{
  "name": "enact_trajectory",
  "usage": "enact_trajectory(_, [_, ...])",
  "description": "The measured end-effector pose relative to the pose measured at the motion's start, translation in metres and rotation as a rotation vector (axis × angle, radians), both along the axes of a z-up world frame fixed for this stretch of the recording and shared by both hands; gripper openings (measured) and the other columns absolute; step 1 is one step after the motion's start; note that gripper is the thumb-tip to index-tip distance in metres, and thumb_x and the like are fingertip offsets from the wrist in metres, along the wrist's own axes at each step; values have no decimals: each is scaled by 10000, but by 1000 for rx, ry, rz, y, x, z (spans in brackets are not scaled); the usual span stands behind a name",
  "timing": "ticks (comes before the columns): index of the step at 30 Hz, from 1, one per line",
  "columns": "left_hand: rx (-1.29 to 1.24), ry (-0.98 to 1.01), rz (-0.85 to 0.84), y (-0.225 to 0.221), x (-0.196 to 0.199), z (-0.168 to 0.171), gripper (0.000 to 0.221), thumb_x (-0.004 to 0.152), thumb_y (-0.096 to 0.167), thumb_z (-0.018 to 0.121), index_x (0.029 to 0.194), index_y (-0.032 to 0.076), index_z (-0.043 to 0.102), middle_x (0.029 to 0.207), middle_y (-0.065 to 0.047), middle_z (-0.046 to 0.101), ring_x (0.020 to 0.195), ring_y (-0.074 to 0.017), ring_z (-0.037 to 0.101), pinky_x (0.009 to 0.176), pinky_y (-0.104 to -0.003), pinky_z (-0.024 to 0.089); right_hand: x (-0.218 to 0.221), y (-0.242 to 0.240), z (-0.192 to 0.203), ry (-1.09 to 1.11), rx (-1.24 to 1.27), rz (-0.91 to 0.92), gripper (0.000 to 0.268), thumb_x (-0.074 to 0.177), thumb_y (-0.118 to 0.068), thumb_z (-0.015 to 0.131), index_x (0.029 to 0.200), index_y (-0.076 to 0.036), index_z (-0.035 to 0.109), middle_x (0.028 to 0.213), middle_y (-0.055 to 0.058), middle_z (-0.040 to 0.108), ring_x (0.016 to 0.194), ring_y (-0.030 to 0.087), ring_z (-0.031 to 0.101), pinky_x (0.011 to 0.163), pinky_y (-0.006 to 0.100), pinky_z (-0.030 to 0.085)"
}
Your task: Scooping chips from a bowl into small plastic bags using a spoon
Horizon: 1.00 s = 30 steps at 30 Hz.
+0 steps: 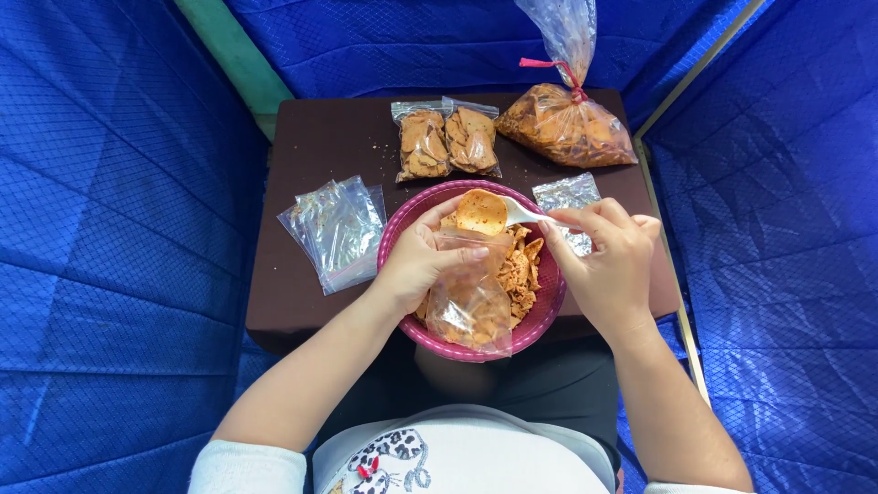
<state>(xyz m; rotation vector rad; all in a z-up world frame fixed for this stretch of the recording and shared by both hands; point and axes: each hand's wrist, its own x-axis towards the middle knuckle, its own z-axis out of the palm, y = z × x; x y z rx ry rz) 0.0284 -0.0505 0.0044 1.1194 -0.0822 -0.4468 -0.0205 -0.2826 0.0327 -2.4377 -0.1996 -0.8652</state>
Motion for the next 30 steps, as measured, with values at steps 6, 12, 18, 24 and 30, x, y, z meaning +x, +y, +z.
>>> enact_trajectory(6, [-3, 53, -8, 1, 4, -5, 894, 758, 0, 867, 1538, 97, 440, 1003, -196, 771, 816, -241, 776, 658, -362, 680, -6, 6, 8, -98, -28, 33, 141, 903, -182, 872, 1035, -188, 823, 817, -6, 620, 708, 169, 605, 843, 359, 340])
enact_trajectory(12, [55, 27, 13, 3, -3, 9, 860, 746, 28, 886, 1508, 117, 498, 992, -174, 776, 811, -239, 778, 634, -365, 686, -9, 3, 16, -168, -73, 55, 161, 908, -167, 880, 1054, -186, 816, 841, 9, 618, 764, 191, 604, 828, 370, 327])
enact_trajectory(18, [53, -120, 41, 2, -8, 21, 814, 791, 45, 863, 1515, 153, 504, 1092, -174, 759, 927, -229, 764, 727, -354, 687, -12, 2, 32, -272, -131, 94, 200, 884, -105, 908, 1057, -157, 823, 849, 33, 623, 742, 209, 580, 800, 387, 325])
enact_trajectory(24, [80, -252, 55, 1, -13, 29, 782, 834, 75, 838, 1526, 174, 489, 1106, -151, 758, 975, -169, 742, 792, -304, 676, -19, 2, 48, -337, -190, 102, 195, 905, -74, 895, 1075, -137, 824, 880, 70, 634, 745, 235, 564, 785, 400, 313])
enact_trajectory(30, [255, -433, 135, 6, -17, 45, 652, 852, 86, 826, 1452, 187, 590, 1180, -116, 750, 1016, -164, 741, 881, -315, 649, -19, -9, 53, -381, -246, 132, 161, 929, -102, 883, 1061, -170, 821, 886, 45, 634, 735, 222, 553, 803, 395, 273])
